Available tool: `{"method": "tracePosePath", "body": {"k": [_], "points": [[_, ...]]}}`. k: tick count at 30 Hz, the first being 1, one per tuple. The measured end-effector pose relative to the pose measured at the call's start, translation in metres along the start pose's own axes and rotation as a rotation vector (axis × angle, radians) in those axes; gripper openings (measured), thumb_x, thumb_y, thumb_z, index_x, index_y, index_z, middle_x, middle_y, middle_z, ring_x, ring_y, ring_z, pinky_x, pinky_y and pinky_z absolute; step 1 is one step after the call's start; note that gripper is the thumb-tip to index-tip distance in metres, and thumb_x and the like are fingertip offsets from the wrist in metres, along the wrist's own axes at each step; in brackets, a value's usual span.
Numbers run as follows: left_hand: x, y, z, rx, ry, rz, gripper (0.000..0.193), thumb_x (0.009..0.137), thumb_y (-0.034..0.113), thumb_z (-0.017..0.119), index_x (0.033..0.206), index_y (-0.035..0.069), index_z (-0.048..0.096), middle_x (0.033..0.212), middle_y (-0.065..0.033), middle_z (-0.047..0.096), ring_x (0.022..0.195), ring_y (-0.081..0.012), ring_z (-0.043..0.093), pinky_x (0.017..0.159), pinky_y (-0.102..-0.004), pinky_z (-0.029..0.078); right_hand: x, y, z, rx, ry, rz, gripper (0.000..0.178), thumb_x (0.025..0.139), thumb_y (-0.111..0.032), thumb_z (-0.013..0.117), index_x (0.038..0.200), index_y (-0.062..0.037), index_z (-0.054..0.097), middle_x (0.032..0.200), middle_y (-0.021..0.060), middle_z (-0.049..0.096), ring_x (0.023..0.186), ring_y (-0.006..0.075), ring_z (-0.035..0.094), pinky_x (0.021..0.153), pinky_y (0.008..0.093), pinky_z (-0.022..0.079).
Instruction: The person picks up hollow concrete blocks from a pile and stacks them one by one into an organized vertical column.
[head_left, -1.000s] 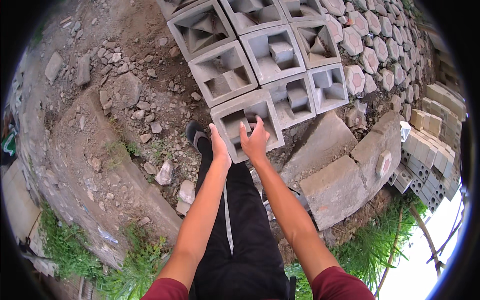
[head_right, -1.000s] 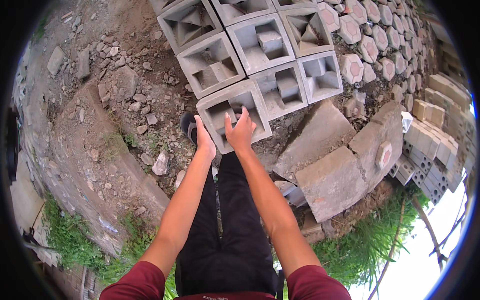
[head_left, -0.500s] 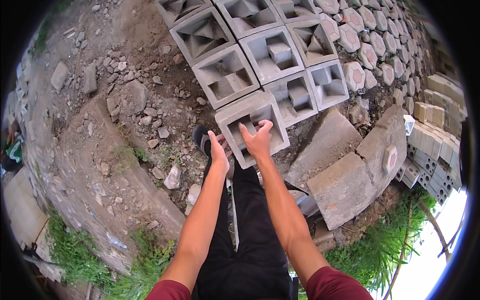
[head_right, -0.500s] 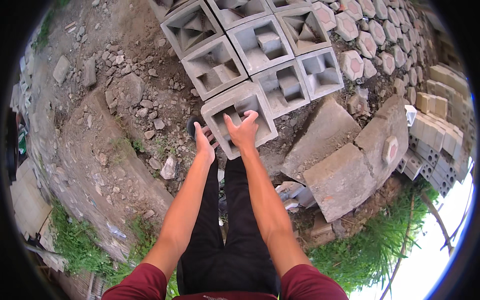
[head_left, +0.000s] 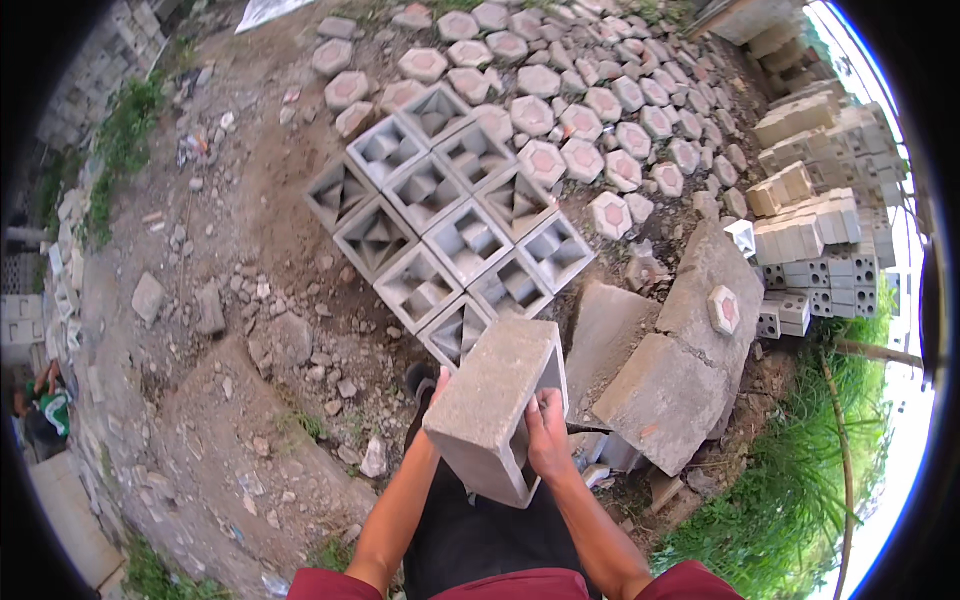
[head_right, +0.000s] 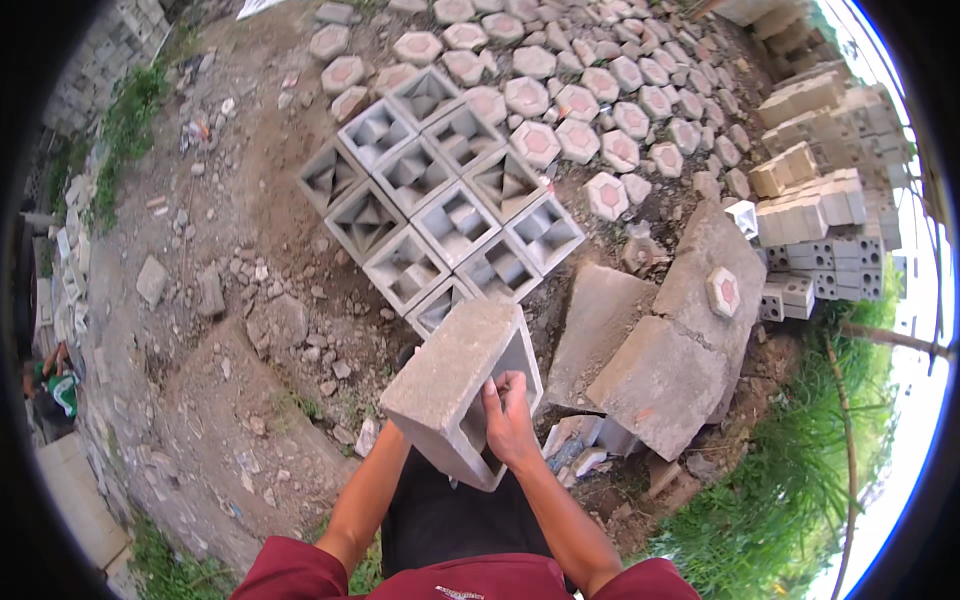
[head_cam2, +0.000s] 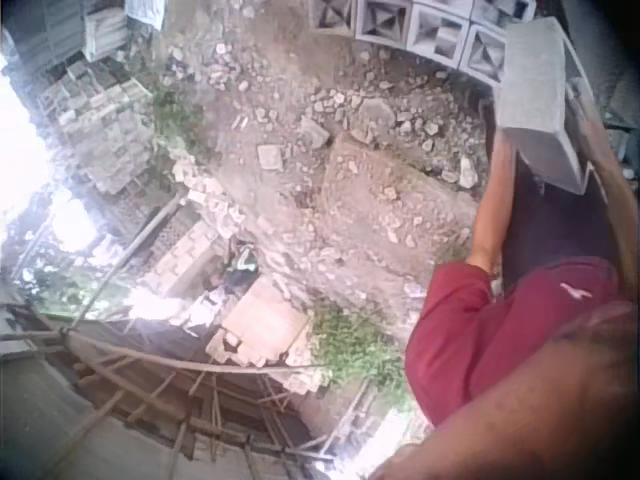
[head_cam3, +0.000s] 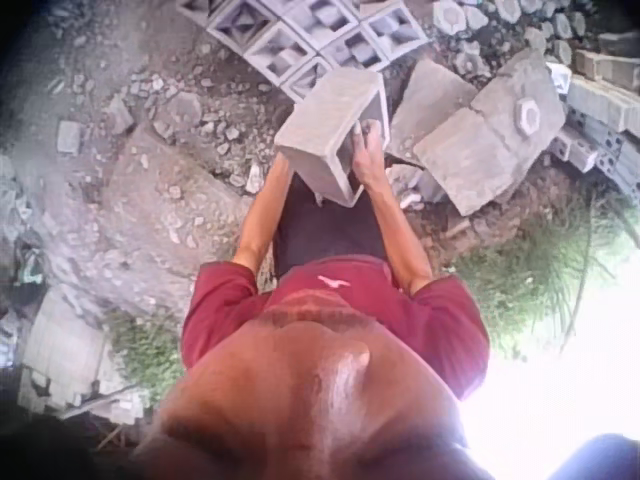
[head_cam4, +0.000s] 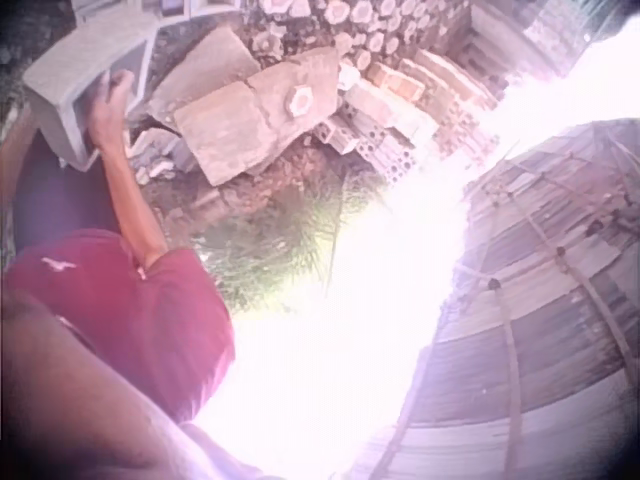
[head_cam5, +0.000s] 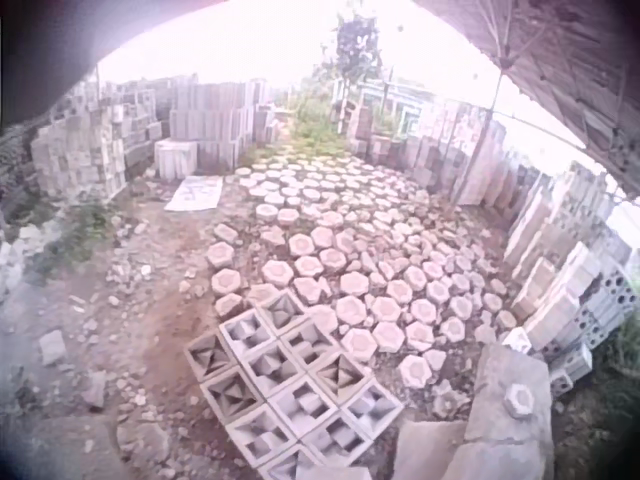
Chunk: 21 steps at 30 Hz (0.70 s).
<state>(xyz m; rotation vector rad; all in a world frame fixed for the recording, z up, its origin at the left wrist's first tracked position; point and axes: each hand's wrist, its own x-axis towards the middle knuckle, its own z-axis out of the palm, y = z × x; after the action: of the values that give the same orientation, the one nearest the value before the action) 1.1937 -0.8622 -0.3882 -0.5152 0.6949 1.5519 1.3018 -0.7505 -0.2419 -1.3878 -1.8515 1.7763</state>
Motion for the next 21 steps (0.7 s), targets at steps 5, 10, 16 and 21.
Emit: {"method": "tracePosePath", "body": {"k": [5, 10, 16, 21], "points": [[-0.099, 0.017, 0.113, 0.378, -0.182, 0.188, 0.075, 0.092, 0.067, 0.03, 0.136, 0.009, 0.045, 0.129, -0.0084, 0.056, 0.113, -0.0248, 0.056, 0.096, -0.0379, 0.045, -0.074, -0.123, -0.037, -0.075, 0.081, -0.08, 0.029, 0.1, -0.032, 0.045, 0.097, -0.0041, 0.039, 0.076, 0.0027, 0.043, 0.071, 0.0135, 0.043, 0.065, 0.0309, 0.04], [-0.166, 0.05, 0.186, -0.14, -0.548, -0.286, 0.079, 0.09, 0.07, 0.027, 0.14, 0.01, 0.042, 0.133, -0.0104, 0.053, 0.118, -0.0295, 0.053, 0.101, -0.0439, 0.04, -0.112, -0.163, -0.067, -0.145, 0.201, -0.104, 0.031, 0.101, -0.034, 0.039, 0.1, -0.0026, 0.04, 0.08, 0.011, 0.049, 0.076, 0.0209, 0.051, 0.071, 0.0352, 0.042], [-0.165, 0.009, 0.219, -0.012, -0.53, -0.295, 0.074, 0.091, 0.068, 0.026, 0.141, 0.014, 0.04, 0.14, -0.0105, 0.046, 0.126, -0.0298, 0.045, 0.107, -0.0471, 0.033, -0.121, -0.178, -0.087, -0.299, 0.191, -0.074, 0.036, 0.1, -0.038, 0.037, 0.101, -0.0026, 0.041, 0.069, 0.025, 0.057, 0.07, 0.0487, 0.056, 0.064, 0.0518, 0.042], [-0.138, -0.019, 0.277, -0.045, -0.666, -0.27, 0.075, 0.091, 0.065, 0.029, 0.144, 0.013, 0.035, 0.146, -0.0135, 0.038, 0.132, -0.029, 0.04, 0.11, -0.0456, 0.029, -0.124, -0.21, -0.138, -0.425, 0.221, -0.135, 0.041, 0.099, -0.04, 0.038, 0.1, 0.0007, 0.042, 0.068, 0.0245, 0.06, 0.07, 0.0458, 0.06, 0.066, 0.054, 0.044]]}}
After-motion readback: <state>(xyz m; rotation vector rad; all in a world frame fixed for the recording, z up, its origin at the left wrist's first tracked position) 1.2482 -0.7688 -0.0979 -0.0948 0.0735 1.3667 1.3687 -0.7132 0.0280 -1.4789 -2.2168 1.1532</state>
